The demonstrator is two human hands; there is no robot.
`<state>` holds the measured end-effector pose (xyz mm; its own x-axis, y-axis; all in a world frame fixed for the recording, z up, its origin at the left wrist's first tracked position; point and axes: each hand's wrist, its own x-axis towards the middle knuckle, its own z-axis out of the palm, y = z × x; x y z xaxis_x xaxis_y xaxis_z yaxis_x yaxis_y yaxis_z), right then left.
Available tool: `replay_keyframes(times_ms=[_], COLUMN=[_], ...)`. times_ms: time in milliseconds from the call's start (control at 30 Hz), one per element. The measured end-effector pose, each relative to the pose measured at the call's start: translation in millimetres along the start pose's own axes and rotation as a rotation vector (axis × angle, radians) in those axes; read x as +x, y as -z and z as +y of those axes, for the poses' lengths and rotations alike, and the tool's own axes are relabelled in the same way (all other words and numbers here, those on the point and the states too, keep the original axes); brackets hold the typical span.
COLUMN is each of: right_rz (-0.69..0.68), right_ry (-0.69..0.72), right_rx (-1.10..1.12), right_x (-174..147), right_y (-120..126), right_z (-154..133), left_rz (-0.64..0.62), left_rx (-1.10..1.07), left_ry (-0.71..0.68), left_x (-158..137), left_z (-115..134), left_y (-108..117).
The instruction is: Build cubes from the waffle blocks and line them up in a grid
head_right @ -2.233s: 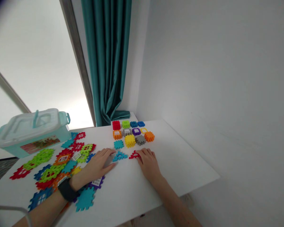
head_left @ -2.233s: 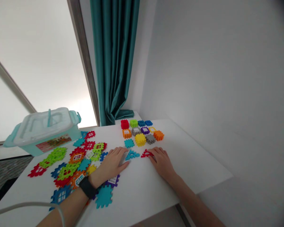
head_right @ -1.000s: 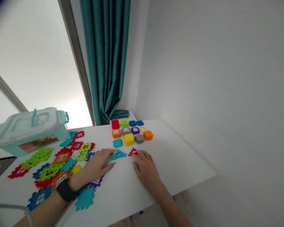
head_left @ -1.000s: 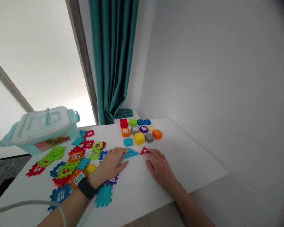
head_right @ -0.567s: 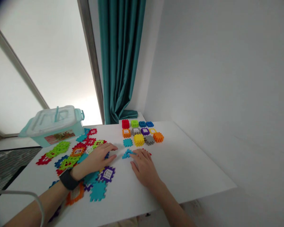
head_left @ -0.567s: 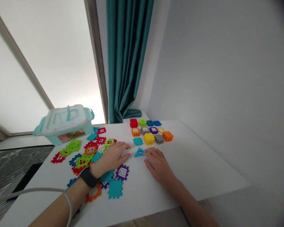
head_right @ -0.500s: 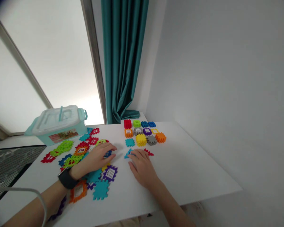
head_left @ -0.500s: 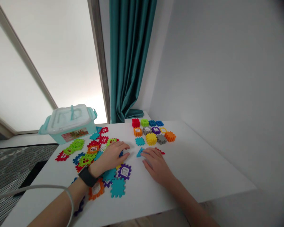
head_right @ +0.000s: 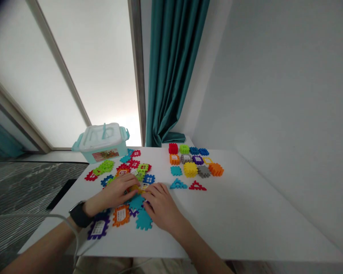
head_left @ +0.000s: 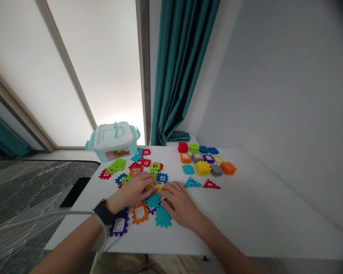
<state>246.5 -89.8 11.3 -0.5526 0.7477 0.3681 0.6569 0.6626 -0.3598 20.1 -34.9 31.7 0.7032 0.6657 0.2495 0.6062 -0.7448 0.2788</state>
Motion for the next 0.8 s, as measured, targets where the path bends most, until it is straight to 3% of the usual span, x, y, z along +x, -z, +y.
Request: replay_keyframes(times_ms=[400,800], right_rz=[-0.007,-0.091], right_ry=[0.050,0.213], right_rx=[-0.036,-0.031], right_x=[16,41], right_y=[-24,-39], right_z=[-23,-46], left_rz=[0.040,-0.106], left_rx=[0.014,-0.018], left_ry=[0.059,0.115], left_x=[-66,-108], left_z=[-2,-25], left_y=[11,47])
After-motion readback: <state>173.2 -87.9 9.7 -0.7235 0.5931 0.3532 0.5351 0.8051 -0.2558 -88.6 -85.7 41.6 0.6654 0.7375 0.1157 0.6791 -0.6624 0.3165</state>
